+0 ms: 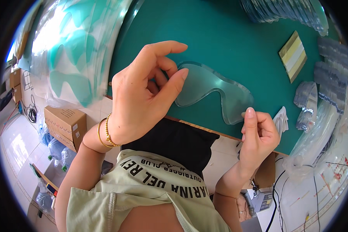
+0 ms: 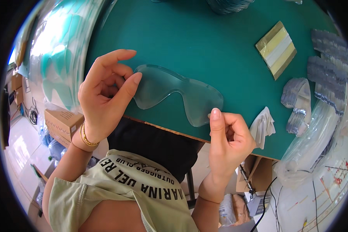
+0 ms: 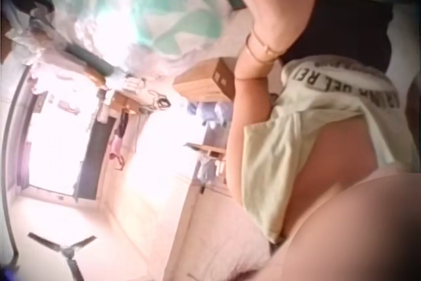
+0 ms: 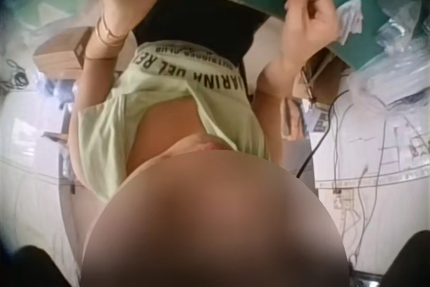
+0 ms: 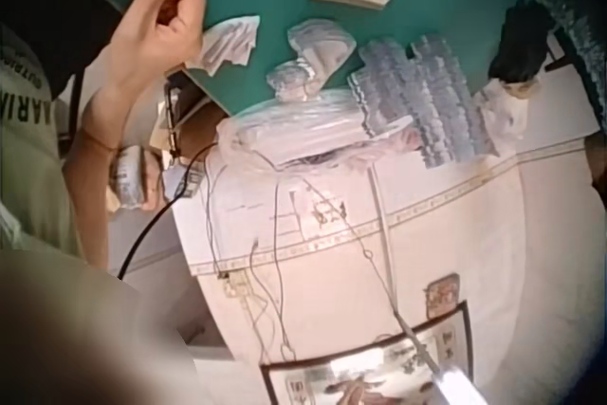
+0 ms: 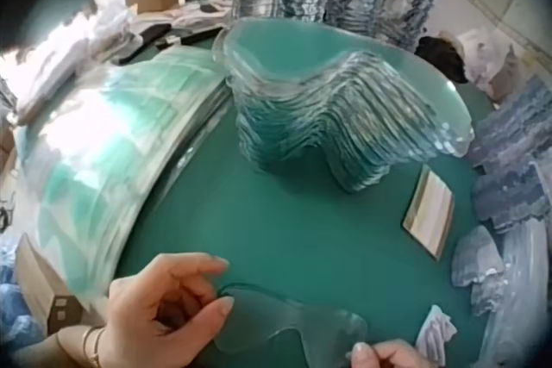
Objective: Cleaning face shield components with a cloth and placing them into plastic packaging bags.
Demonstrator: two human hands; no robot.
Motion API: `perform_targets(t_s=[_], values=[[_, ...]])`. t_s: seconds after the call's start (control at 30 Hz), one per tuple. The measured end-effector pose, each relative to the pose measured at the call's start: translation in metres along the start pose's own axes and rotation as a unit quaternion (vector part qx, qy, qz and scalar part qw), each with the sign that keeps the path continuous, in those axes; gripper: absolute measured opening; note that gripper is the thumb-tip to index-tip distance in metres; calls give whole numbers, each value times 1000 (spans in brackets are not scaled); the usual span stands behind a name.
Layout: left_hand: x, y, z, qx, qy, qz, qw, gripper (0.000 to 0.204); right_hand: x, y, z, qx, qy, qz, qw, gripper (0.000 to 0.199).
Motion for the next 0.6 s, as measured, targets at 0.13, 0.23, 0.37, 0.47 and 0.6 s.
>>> perform_targets(t_s=[0.13,0.23,0.37,0.47,0.6], values=[[0,1,1,-5,-10,0,1000,38,0,0,-1,-1,7,-5,1000,24],[0,0,2,-19,-19,0,1000,38,-1,0,0,0,1,-5,1000,23],[0,0,1,-25,-22,-1,999,39,-1,-1,0,0,3,-5,1000,22],[-1,-1,2,-23,-27,-1,999,39,-1,-2,0,-7,-1,-8,1000,23],[-2,0,4,-30,-52,-2,998,40,0,0,-6,8,51,-11,999,23]])
Point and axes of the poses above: each hand's wrist, its own y-axis away from the middle knuckle, its own x-axis out of the back of the hand, z = x × y, the point moved 7 cm from there along -y, towards the middle knuckle
